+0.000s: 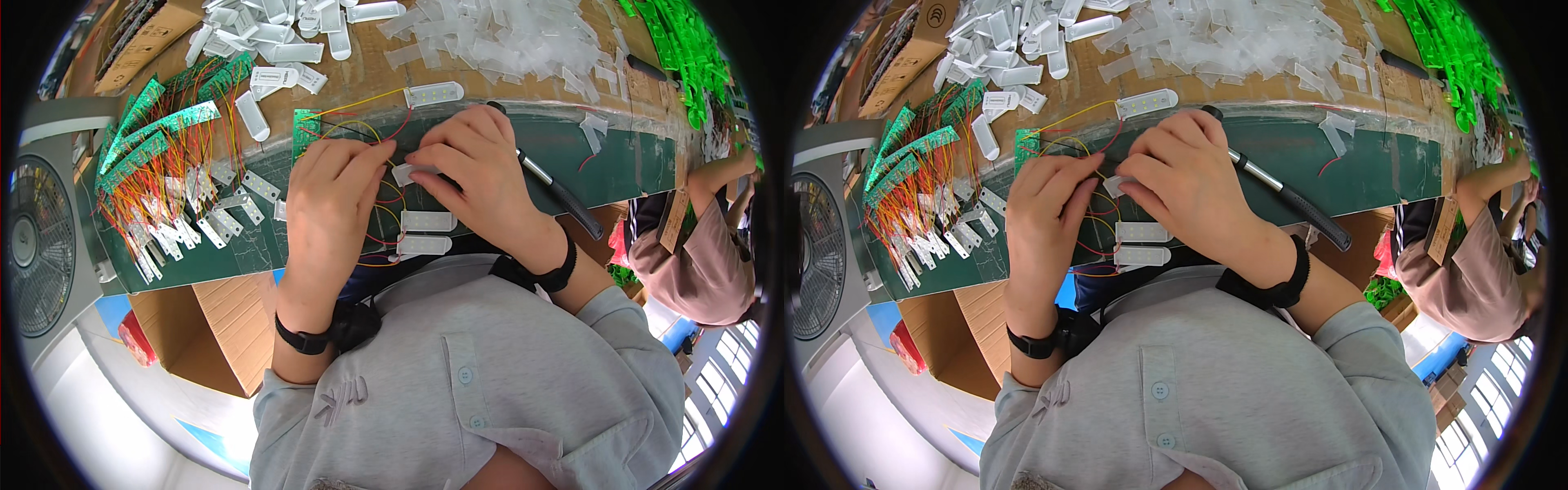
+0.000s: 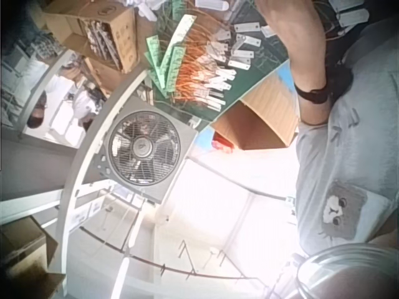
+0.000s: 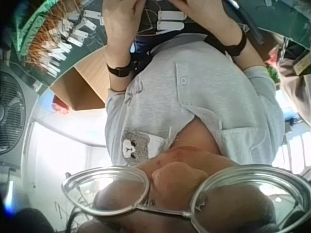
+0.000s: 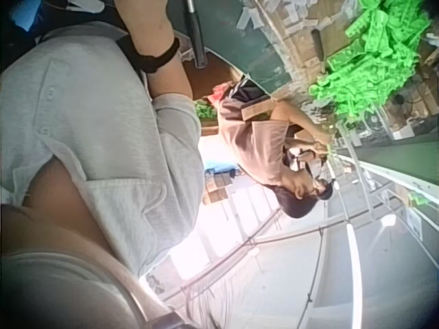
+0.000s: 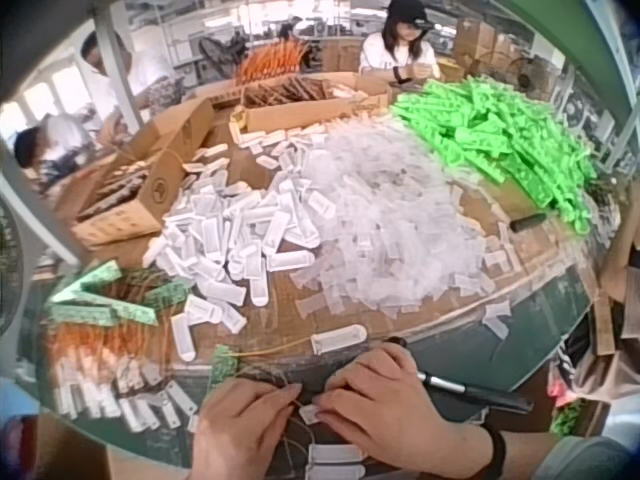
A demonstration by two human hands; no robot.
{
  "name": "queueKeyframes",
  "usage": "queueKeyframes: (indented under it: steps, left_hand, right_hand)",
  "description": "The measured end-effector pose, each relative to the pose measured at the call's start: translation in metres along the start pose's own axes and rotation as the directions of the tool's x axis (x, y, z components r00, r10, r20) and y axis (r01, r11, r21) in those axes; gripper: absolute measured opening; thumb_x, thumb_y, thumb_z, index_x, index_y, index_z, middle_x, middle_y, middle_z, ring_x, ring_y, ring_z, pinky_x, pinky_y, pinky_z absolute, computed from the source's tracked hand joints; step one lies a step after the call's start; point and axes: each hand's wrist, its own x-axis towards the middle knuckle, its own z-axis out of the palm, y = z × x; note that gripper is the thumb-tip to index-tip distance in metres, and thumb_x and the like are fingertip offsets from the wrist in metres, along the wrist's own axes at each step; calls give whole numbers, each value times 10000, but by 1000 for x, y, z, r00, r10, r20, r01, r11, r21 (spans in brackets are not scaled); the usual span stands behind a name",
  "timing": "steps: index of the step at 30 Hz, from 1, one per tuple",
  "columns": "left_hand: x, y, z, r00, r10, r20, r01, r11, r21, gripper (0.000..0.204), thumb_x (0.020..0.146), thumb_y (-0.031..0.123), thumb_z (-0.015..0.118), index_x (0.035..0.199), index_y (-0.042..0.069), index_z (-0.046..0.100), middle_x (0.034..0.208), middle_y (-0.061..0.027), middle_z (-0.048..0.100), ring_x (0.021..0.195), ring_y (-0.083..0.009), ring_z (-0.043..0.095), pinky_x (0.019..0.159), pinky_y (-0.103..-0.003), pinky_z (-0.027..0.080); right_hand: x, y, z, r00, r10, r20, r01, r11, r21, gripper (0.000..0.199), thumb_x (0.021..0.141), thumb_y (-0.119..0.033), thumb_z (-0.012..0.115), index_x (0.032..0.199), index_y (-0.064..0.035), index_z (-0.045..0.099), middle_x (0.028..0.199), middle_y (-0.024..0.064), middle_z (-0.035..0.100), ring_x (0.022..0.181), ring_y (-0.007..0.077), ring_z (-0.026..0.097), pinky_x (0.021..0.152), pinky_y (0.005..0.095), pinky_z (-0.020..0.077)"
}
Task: Assembling LED light modules by inserting internal components and securing housings with a hammer.
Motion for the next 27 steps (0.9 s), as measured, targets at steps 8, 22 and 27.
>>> queueKeyframes:
  steps: [8, 22, 27]
  left_hand:
    - [-8, -3, -6, 999, -7, -35, 7, 1000, 4, 245, 827, -41, 749, 1057, 42, 758, 973, -95, 682, 918, -286, 645, 786, -389, 522]
    - [-13, 7, 10, 996, -56, 68, 57, 998, -12, 737, 815, -8, 771, 1492, 65, 489, 1270, -76, 723, 1149, -324, 649, 1015, -461, 466]
    - [-13, 7, 11, 997, -55, 57, 57, 998, -39, 826, 804, -5, 784, 1542, 49, 415, 1274, -82, 724, 1167, -329, 651, 1024, -462, 467]
  right_hand:
    - [-17, 0, -41, 934, 357, -19, -353, 911, -213, 355, 814, -154, 819, 1094, -73, 616, 979, 82, 593, 949, 310, 589, 833, 456, 439]
    - [-18, -21, -38, 981, 195, 22, -196, 979, 55, 278, 948, -27, 666, 1224, -27, 631, 998, 125, 605, 797, 329, 655, 650, 398, 529]
    - [-16, -28, -29, 995, 103, -5, -102, 990, 99, 414, 935, -16, 672, 1346, -22, 628, 978, 97, 606, 754, 267, 655, 611, 359, 522]
